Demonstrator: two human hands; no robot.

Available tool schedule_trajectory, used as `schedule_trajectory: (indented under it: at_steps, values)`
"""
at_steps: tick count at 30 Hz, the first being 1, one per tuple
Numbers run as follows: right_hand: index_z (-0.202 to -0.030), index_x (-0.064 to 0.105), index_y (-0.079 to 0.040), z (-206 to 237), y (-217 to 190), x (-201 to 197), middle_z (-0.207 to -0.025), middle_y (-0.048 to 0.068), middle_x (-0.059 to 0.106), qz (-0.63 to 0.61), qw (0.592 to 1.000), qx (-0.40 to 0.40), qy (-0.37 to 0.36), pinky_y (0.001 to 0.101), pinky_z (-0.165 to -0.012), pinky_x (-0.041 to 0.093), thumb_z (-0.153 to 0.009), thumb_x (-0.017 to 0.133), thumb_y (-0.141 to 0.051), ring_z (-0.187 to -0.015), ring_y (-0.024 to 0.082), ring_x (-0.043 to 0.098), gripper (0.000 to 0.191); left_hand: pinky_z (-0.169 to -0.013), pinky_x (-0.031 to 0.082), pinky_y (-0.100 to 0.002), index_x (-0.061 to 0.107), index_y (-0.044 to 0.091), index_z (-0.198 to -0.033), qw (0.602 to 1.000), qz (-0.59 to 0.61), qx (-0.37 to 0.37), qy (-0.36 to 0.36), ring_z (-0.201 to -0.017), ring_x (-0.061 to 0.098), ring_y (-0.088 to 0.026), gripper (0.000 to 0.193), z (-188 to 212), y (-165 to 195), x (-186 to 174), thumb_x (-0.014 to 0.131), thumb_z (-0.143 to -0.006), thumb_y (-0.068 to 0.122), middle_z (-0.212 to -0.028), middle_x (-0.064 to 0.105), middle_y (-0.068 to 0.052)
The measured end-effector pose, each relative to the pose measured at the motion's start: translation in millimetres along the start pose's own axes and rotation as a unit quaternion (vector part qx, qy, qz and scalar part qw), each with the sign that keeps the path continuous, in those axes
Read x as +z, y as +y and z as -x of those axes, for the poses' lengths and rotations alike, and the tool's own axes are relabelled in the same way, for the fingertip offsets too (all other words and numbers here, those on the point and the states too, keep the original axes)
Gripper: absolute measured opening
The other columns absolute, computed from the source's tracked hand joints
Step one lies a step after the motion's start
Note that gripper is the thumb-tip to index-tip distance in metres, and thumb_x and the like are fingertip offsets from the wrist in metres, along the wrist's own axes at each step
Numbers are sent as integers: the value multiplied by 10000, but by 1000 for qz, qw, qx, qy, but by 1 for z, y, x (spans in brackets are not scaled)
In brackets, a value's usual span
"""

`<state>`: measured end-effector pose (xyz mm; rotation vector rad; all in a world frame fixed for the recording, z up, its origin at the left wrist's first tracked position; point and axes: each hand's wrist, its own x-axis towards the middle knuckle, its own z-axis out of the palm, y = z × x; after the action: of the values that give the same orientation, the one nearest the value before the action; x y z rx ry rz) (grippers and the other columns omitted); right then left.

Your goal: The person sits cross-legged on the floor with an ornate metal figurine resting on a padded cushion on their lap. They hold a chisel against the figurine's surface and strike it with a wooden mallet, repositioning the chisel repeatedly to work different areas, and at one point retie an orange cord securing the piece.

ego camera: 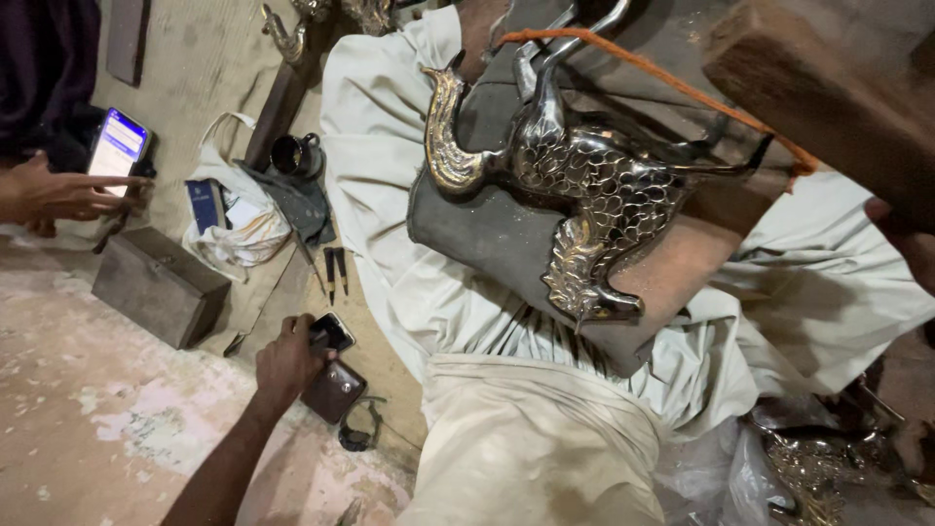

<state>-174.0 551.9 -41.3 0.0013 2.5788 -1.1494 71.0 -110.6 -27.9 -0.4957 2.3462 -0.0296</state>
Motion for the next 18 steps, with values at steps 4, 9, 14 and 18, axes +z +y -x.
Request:
schedule_trajectory:
  at_steps: [4,9,14,18]
  values:
    - [-1431,545,-22,6,1,1,-1208,144,649,-5,1000,8,3,384,-931,511,-903,779,-127,-1089,210,637,587,-795,573,-541,622,184,-1166,998,-55,23,-32,-964,726,-373,578,-3,-9,-9,788,-737,535,-1117,718,-92]
    - [-1437,542,-22,11,-13,-3,-1221,145,649,-9,1000,6,4,385,-944,511,-907,780,-136,-1102,210,636,592,-774,591,-528,679,167,-1125,993,-87,-66,-41,-921,750,-354,552,5,-21,-17,729,-801,611,-1004,764,-121]
    - [-1443,539,-22,8,-27,-5,-1233,145,649,-16,1000,-2,1,386,-956,512,-911,781,-146,-1115,209,635,597,-841,603,-501,746,240,-1122,993,-16,-77,-83,-929,755,-365,422,-1,-8,-2,714,-825,539,-1006,780,-137]
    - [-1448,536,-22,9,-16,-8,-1243,146,649,-25,1000,-15,2,387,-966,513,-915,782,-153,-1126,209,635,601,-891,581,-508,760,258,-1118,990,21,-75,-114,-993,723,-382,407,-13,-4,3,745,-798,510,-1044,765,-151]
